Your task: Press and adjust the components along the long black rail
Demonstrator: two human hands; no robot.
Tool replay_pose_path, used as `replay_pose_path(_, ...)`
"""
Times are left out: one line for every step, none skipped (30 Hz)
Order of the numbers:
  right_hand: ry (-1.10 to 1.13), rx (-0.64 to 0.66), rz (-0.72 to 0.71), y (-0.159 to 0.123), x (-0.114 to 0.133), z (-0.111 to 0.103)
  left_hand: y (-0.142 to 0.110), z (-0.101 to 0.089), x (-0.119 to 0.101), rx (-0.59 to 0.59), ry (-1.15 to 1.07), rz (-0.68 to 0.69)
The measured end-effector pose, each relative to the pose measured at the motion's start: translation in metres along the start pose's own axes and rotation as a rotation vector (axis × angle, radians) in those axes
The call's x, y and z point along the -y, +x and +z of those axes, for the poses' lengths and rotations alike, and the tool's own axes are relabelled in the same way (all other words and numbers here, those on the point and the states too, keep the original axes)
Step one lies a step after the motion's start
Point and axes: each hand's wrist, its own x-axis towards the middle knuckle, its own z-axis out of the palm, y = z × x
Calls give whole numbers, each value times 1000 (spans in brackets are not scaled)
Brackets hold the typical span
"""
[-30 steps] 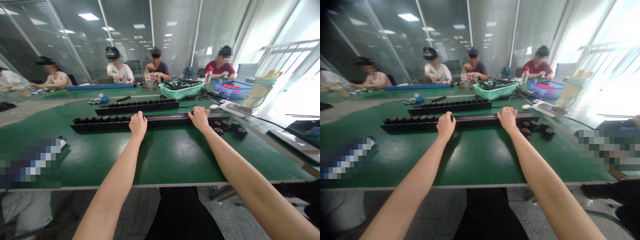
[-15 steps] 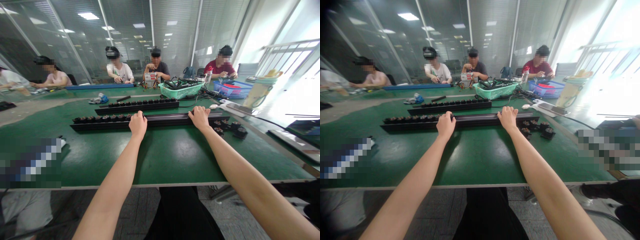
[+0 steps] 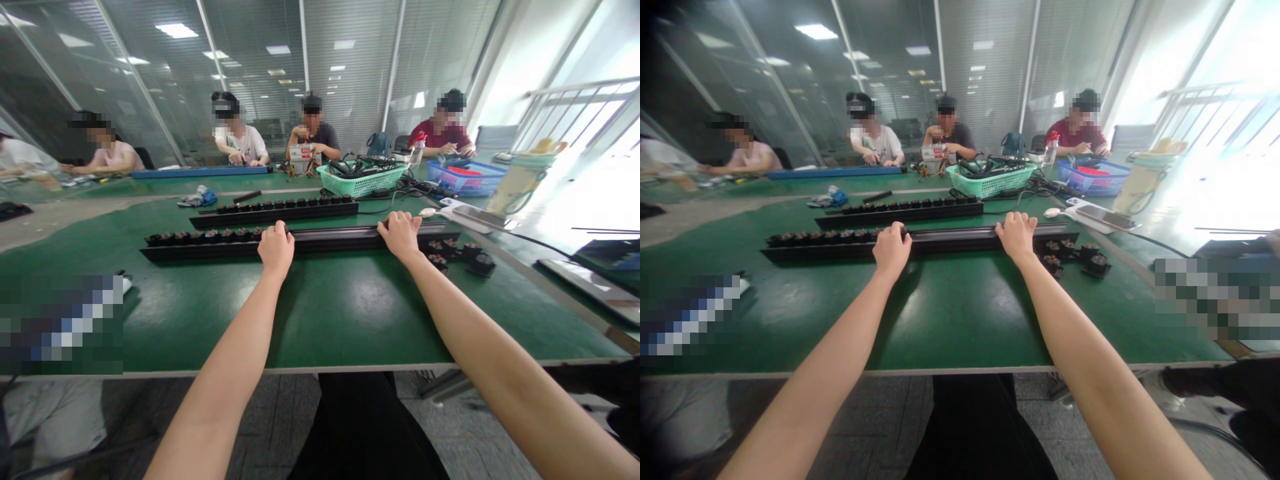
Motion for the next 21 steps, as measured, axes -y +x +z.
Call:
replay_pose_path(-1,6,2,0,0,0,0,0,0,-1,0,0)
replay_pose_path(-1,10,4,0,0,0,0,0,0,-3,0,0)
replay_pose_path(-1,12,4,0,0,0,0,0,0,-4,1,1)
replay_pose_path(0,12,4,0,0,0,0,0,0,-5,2,2)
replay_pose_path(0,9,3,1,0,1,0,0,0,-6,2,2)
replay_pose_path(0,5,1,1,0,1,0,0,0,-5,3,1)
replay_pose_path(-1,0,-1,0,0,1,0,0,0,-3,5,0)
replay_pose_path(-2,-3,-2,0,0,2,0,0,0,-1,6,-1)
replay_pose_path(-3,-6,-2,0,0,2,-1,0,0,0,8,-1)
replay_pose_path(-3,-6,-1,0,0,2,-1,-1,0,1,9,-1)
replay_pose_path(-3,-6,0,0,-1,2,-1,-1,-1,0,10,-1)
replay_pose_path(-1,-7,1,0,-1,3,-1,-1,-1,-1,11,0)
replay_pose_path(3,-9,2,0,-1,3,-1,-2,-1,0,11,-2)
replay_pose_path(6,-13,2,0,-1,3,-1,-2,-1,3,11,-4)
replay_pose_path(10,-19,1,0,-1,3,-1,-2,-1,5,11,-6)
replay_pose_path(12,-25,0,0,-2,3,-1,-2,-1,8,10,-7)
replay_pose_path(14,-30,-1,0,-2,3,-1,-2,-1,9,8,-6)
replay_pose_path(15,-33,-1,0,-2,3,-1,-2,-1,9,6,-6)
replay_pose_path(14,-32,-1,0,-2,3,-1,-2,-1,9,4,-5)
replay_pose_path(12,-28,1,0,-2,3,-1,-2,-1,8,4,-3)
replay_pose_path(8,-23,4,0,-2,2,-1,-2,-1,5,3,-2)
